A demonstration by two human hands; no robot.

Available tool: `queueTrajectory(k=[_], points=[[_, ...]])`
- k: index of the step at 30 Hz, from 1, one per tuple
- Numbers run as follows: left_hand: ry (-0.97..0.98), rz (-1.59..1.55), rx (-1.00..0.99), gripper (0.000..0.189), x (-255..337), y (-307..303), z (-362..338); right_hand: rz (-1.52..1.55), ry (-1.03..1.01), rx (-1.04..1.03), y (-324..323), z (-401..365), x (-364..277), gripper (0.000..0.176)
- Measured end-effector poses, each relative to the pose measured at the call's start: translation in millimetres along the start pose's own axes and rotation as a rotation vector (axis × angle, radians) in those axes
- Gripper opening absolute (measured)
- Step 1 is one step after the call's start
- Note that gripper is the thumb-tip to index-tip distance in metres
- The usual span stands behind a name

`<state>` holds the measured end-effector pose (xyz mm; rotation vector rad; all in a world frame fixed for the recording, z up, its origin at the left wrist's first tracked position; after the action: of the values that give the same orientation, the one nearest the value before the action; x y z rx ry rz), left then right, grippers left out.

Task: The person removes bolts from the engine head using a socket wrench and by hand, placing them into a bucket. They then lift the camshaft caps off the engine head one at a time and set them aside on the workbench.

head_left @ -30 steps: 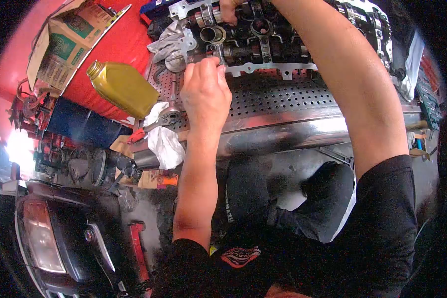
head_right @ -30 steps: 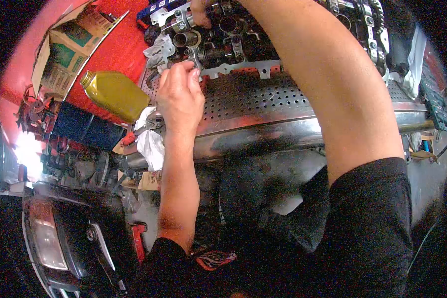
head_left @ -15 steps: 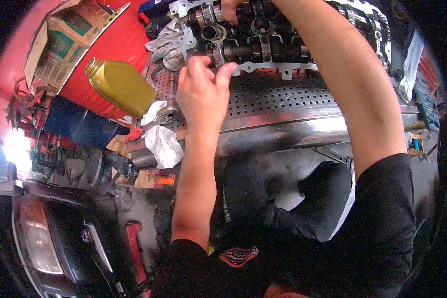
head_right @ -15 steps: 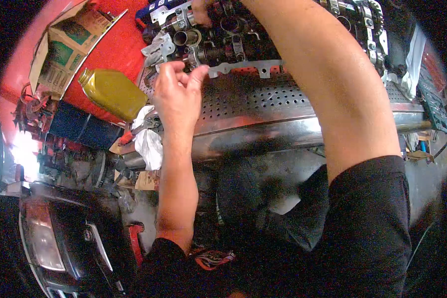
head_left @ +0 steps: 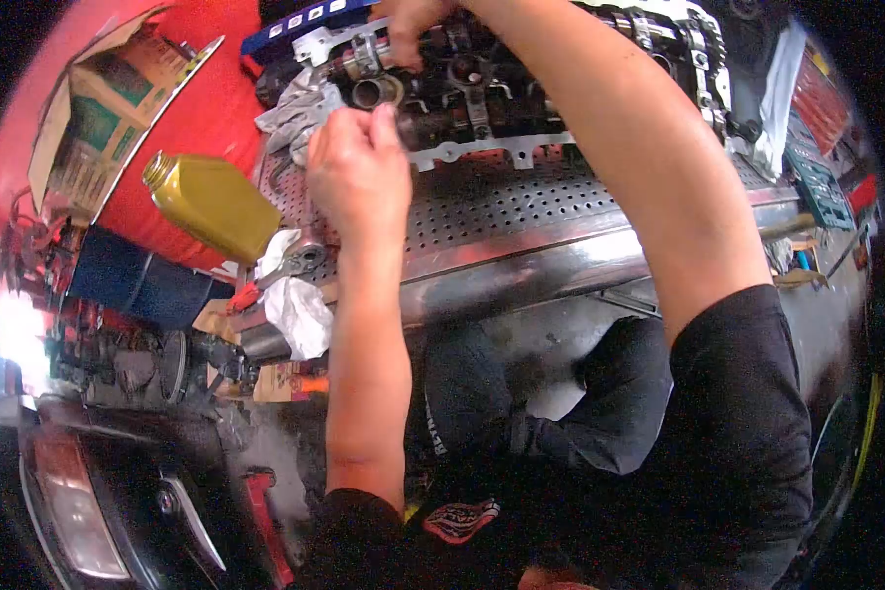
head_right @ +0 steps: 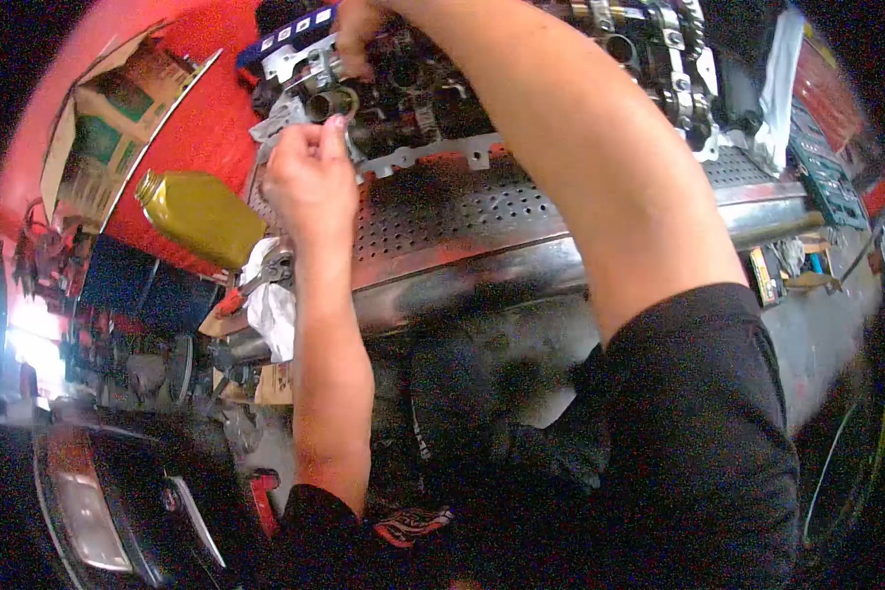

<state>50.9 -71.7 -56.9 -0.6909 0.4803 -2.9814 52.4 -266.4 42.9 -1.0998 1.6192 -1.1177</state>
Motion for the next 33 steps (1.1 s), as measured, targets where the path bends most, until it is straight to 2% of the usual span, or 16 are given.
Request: queueTrajectory(k=[3,4,7,9,12,15,17,18,20,22,23,24,27,29,32,33], points=[[0.100,0.027,0.026,0.015,7.5,1.3,-3.7,0.058,0.009,-0.058,2.6,-0.3,-0.2,0.052],[0.062,-0.030,0.033,0.017,2.7,2.4,-5.2,-0.063,-0.030,0.036,-2.0,11.8,3.7,0.049],[-0.117,-0.144,0.065,0.023,-0.4,-3.2,-6.7,-0.018,0.019,-0.081,-0.5,7.8,1.3,0.049],[-0.124,-0.027,0.027,0.029,0.2,-3.2,-3.9,0.011,0.006,-0.059,-1.8,-2.0,-3.6,0.049],[0.055,0.080,0.104,0.026,3.6,3.8,-1.7,-0.042,-0.016,0.020,-1.3,1.1,-3.4,0.048],[0.050,-0.050,0.030,0.024,-3.5,3.0,-6.8,-0.145,-0.058,0.081,-2.4,11.7,-2.0,0.051],[-0.013,-0.030,0.025,0.030,-12.4,-16.3,-15.1,-0.157,-0.074,0.078,-6.9,17.6,-1.1,0.052],[0.022,0.136,0.069,0.035,-22.3,-29.0,-16.0,-0.149,-0.081,0.058,-6.5,21.2,-0.2,0.053],[-0.140,0.416,-0.143,0.029,-54.9,-50.3,-3.6,-0.114,-0.075,0.006,-8.3,26.3,7.8,0.054],[-0.428,0.646,-0.610,0.044,-103.9,-48.4,4.1,-0.052,-0.057,-0.071,0.0,40.7,19.3,0.055],[-0.369,0.618,-0.866,0.046,-135.3,-41.1,1.6,-0.026,-0.057,-0.109,4.0,51.0,20.2,0.056],[-0.324,0.661,-0.982,0.045,-164.0,-35.5,-3.2,-0.002,-0.067,-0.138,3.4,62.0,16.8,0.056],[-0.344,0.696,-1.006,0.046,-173.3,-26.2,3.9,0.092,-0.104,-0.225,12.0,87.4,24.1,0.058],[-0.380,0.645,-0.951,0.047,-178.2,-27.1,4.5,0.057,-0.126,-0.188,8.8,66.4,16.3,0.050],[-0.315,0.591,-0.743,0.041,-188.2,-32.5,9.1,0.154,-0.070,-0.299,14.3,58.4,15.1,0.041],[-0.461,0.411,-0.640,0.037,-182.7,-33.6,9.8,0.146,-0.070,-0.307,14.7,58.7,13.5,0.039]])
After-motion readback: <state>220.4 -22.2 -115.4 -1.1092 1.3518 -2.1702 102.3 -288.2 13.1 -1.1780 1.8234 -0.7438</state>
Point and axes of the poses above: each hand's wrist, its own z-axis towards the middle knuckle, its own y-axis out of the palm, x = y × z, the point moved 4 cm from there along z, towards the middle knuckle, and after that the axes turned 10 degrees about -z, right-handed, at the moved point
